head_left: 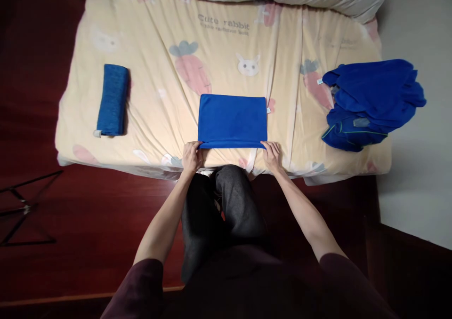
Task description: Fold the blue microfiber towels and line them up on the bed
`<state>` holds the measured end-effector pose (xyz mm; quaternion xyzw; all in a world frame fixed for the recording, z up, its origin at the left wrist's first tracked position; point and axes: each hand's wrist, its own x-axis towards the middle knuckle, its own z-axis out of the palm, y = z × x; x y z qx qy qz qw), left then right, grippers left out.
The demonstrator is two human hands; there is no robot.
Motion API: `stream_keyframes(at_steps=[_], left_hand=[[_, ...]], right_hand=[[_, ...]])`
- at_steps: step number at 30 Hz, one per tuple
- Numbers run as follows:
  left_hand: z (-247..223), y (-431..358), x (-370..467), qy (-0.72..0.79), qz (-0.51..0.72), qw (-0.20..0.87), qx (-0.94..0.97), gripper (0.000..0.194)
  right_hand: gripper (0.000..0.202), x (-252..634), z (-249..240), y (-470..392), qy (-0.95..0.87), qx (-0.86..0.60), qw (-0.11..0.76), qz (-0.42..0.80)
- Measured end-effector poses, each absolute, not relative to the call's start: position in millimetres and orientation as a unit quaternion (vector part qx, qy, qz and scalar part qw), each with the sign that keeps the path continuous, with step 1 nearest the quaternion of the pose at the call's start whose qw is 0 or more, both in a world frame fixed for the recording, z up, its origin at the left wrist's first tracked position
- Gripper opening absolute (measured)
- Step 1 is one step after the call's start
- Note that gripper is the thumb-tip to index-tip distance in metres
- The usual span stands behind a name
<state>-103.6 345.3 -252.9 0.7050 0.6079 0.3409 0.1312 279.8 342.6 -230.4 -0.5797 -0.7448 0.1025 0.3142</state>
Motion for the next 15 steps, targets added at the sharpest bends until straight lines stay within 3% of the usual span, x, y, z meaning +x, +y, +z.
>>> stream_keyframes(at_steps=[15], left_hand=[[-259.0, 347.4, -101.6, 0.653, 0.351, 0.127, 0.659, 0.038]], right_hand=[[0.036, 279.2, -236.3, 342.9, -0.693, -0.612, 0.365, 0.114]])
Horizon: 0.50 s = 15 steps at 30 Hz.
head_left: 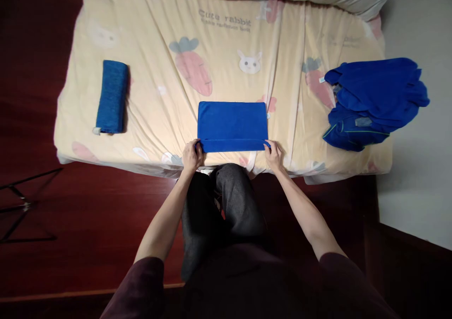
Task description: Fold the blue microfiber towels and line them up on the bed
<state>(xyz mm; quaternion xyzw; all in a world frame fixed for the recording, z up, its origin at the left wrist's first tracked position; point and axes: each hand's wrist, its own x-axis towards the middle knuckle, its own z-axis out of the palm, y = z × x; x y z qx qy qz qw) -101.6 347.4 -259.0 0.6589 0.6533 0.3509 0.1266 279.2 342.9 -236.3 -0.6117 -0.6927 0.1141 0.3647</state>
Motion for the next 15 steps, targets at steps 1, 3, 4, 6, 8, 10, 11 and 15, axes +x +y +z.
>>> stream_keyframes(at_steps=[1, 3, 4, 6, 8, 10, 11, 15], left_hand=[[-258.7, 347.4, -101.7, 0.653, 0.351, 0.128, 0.659, 0.038], [-258.5, 347.2, -101.7, 0.651, 0.351, 0.131, 0.661, 0.037], [-258.5, 347.1, -101.7, 0.650, 0.350, 0.133, 0.661, 0.037], [-258.7, 347.0, -101.8, 0.651, 0.348, 0.139, 0.660, 0.037], [-258.7, 346.8, -101.8, 0.652, 0.346, 0.149, 0.658, 0.038], [-258.4, 346.7, -101.7, 0.652, 0.345, 0.157, 0.656, 0.038], [-258.0, 346.7, -101.5, 0.652, 0.345, 0.159, 0.656, 0.039], [-254.9, 346.8, -100.0, 0.653, 0.345, 0.145, 0.659, 0.037]], right_hand=[[0.037, 278.9, -236.2, 343.2, -0.690, -0.617, 0.364, 0.106], [0.039, 278.3, -236.2, 343.5, -0.687, -0.623, 0.362, 0.095], [0.040, 278.1, -236.4, 343.6, -0.686, -0.623, 0.364, 0.092], [0.041, 278.2, -237.3, 343.7, -0.685, -0.623, 0.368, 0.091], [0.042, 278.5, -238.5, 343.7, -0.681, -0.627, 0.369, 0.090], [0.043, 278.8, -239.2, 343.9, -0.677, -0.633, 0.364, 0.092], [0.042, 278.9, -239.3, 344.0, -0.677, -0.634, 0.362, 0.095], [0.041, 278.6, -237.5, 344.5, -0.677, -0.630, 0.364, 0.110]])
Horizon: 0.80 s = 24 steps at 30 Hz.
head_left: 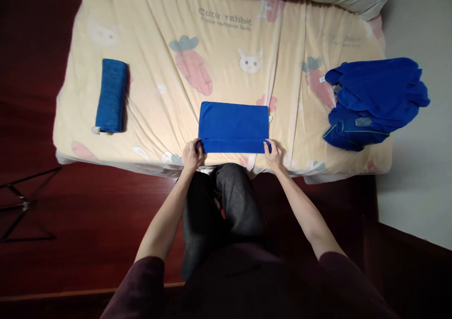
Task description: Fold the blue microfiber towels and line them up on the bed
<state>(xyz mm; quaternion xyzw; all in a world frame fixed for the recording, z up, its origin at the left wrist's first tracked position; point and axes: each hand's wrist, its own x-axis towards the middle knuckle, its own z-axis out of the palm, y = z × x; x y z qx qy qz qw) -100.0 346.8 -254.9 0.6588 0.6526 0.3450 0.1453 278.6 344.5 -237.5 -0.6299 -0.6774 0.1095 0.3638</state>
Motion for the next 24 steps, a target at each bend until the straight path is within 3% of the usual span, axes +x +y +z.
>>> stream_keyframes(at_steps=[10, 24], left_hand=[[-252.7, 346.3, -98.9, 0.653, 0.346, 0.124, 0.662, 0.035], [-253.2, 348.4, -98.8, 0.645, 0.378, 0.145, 0.648, 0.028]], right_hand=[[0.043, 275.9, -232.3, 344.2, -0.674, -0.629, 0.368, 0.119], [0.028, 274.6, -237.5, 345.6, -0.664, -0.627, 0.395, 0.104]])
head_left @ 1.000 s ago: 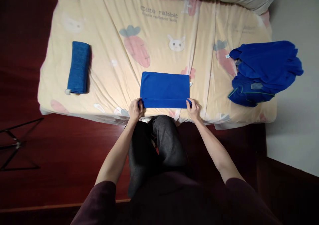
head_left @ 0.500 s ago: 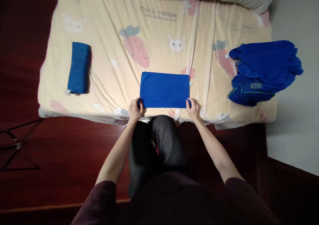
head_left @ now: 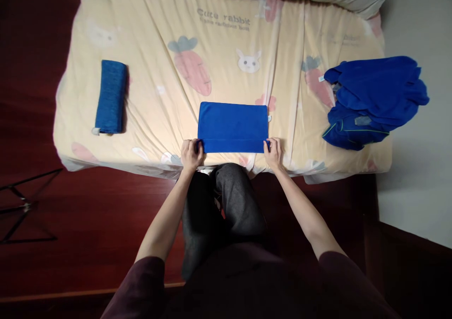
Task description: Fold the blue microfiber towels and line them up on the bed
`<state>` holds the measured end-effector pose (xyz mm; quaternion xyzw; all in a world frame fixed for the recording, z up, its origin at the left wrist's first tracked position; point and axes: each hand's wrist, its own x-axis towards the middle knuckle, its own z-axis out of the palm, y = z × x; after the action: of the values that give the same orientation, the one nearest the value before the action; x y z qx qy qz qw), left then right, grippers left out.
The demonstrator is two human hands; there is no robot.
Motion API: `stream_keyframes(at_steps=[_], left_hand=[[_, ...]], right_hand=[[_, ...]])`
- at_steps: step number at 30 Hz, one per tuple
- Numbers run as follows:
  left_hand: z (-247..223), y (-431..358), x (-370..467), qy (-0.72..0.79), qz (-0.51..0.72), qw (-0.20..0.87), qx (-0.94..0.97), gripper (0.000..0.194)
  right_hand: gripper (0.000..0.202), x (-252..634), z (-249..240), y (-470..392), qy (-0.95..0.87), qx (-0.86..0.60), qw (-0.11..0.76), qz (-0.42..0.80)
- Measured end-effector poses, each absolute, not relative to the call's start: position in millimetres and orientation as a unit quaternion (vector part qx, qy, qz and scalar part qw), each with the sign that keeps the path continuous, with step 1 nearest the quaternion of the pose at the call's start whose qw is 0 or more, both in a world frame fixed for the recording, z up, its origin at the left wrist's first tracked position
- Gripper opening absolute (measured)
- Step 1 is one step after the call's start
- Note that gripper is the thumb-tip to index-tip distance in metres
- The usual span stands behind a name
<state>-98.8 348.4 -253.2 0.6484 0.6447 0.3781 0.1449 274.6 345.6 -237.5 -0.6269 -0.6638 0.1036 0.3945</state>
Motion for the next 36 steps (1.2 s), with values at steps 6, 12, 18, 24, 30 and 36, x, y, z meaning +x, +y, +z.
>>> stream_keyframes(at_steps=[6, 12, 18, 24, 30, 36], left_hand=[[-250.6, 348.7, -98.2, 0.618, 0.388, 0.106, 0.676, 0.022], [-251.8, 349.3, -103.0, 0.563, 0.359, 0.112, 0.736, 0.027], [-241.7, 349.7, -101.9, 0.532, 0.365, 0.150, 0.749, 0.031], [-229.0, 351.0, -103.9, 0.513, 0.336, 0.162, 0.773, 0.042], [-229.5, 353.9, -107.7, 0.505, 0.311, 0.168, 0.787, 0.055], [-230.2, 354.1, -105.6, 0.532, 0.326, 0.176, 0.761, 0.043]], right_hand=[[0.032, 276.2, -239.3, 345.9, -0.697, -0.603, 0.385, 0.042], [0.037, 279.6, -238.9, 342.2, -0.737, -0.574, 0.356, 0.027], [0.043, 277.6, -232.6, 344.4, -0.756, -0.535, 0.368, 0.082], [0.035, 276.8, -223.4, 345.4, -0.765, -0.531, 0.346, 0.113], [0.047, 278.2, -207.0, 341.4, -0.801, -0.525, 0.273, 0.092], [0.056, 276.9, -211.2, 343.0, -0.791, -0.544, 0.262, 0.095]])
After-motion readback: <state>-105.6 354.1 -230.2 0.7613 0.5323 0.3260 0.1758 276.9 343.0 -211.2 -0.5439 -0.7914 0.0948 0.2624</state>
